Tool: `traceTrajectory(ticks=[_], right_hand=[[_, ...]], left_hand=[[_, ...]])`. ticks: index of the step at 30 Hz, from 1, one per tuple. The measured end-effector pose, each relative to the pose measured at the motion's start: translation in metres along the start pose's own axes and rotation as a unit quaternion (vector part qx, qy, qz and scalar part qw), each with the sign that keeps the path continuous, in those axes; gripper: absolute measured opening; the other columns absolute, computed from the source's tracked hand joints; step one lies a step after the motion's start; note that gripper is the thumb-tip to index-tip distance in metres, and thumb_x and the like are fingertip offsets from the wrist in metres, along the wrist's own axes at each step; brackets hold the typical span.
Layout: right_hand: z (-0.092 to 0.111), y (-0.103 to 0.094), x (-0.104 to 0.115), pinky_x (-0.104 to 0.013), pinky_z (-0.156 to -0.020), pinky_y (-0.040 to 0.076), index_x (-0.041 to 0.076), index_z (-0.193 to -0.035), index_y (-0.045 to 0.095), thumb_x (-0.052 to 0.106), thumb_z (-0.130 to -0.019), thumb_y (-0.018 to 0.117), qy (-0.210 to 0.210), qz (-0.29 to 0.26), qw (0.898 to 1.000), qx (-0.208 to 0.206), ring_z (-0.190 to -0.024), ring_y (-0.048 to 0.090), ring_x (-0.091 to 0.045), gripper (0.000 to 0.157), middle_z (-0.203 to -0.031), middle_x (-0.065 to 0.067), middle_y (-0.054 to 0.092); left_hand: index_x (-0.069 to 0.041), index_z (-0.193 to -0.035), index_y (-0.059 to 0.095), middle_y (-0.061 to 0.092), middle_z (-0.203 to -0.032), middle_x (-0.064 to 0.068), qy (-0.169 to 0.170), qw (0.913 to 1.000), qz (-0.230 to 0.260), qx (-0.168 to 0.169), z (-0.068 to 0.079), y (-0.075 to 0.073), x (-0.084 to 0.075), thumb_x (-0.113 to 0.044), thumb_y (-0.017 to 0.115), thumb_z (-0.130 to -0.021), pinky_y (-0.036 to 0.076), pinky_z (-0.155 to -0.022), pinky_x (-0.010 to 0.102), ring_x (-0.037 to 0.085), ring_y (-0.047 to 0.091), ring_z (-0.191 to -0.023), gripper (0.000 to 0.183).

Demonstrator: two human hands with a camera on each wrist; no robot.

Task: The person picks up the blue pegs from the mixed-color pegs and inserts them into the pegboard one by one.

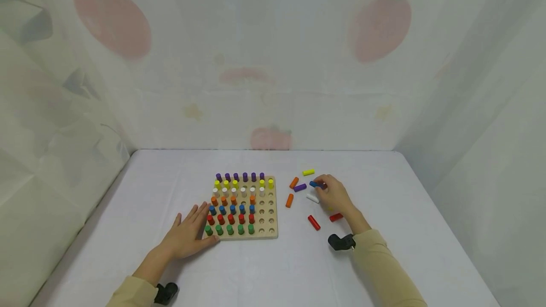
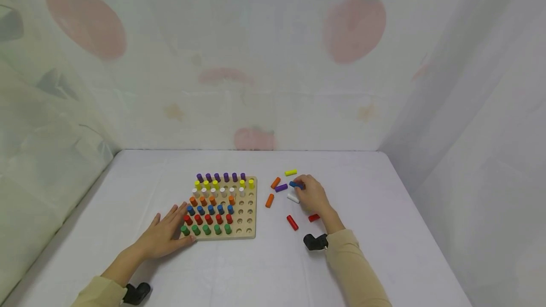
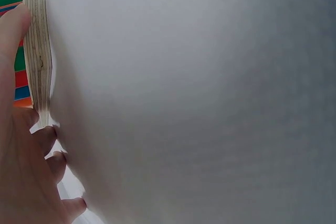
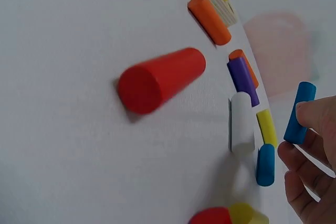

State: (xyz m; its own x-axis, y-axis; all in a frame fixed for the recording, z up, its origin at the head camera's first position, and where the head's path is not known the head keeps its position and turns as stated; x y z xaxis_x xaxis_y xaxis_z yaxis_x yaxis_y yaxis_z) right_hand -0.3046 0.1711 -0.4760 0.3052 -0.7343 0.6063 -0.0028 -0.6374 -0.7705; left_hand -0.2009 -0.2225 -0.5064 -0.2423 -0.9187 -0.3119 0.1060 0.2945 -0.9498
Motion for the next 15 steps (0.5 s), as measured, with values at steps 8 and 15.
traceTrajectory(ticks=[8, 15], right_hand=[[-0.002, 0.008, 0.013, -0.034, -0.078, 0.051, 0.007, -0.107, 0.061, 0.011, -0.087, 0.061, -0.017, -0.009, 1.000, 0.000, -0.087, 0.058, -0.019, 0.021, -0.101, -0.006, 0.063], [-0.001, 0.012, 0.028, -0.033, -0.074, 0.052, 0.004, -0.109, 0.062, 0.006, -0.084, 0.063, -0.060, 0.001, 0.998, -0.009, -0.084, 0.059, -0.019, 0.025, -0.097, -0.008, 0.063]], left_hand=[[-0.007, -0.146, 0.025, 0.026, -0.151, 0.013, 0.001, 1.0000, -0.001, 0.000, 0.000, 0.000, -0.001, -0.069, 0.055, -0.075, 0.013, -0.103, 0.069, 0.039, 0.022, -0.137, 0.098], [-0.007, -0.146, 0.025, 0.025, -0.151, 0.013, 0.001, 1.0000, -0.002, 0.001, 0.000, 0.000, 0.000, -0.069, 0.055, -0.075, 0.013, -0.103, 0.068, 0.039, 0.022, -0.137, 0.099]])
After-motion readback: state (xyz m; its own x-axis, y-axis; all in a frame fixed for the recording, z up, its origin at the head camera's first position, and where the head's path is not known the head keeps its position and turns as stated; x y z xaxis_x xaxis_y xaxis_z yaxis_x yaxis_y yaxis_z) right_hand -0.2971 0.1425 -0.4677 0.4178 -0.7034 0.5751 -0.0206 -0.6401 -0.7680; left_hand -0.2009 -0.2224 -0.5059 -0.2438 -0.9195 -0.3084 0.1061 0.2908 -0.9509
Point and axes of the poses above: each hand's wrist, its own z-axis away from the middle knuckle, its own y-axis out of the palm, x = y × z, the point moved 6 cm from there along -z, towards the middle knuckle
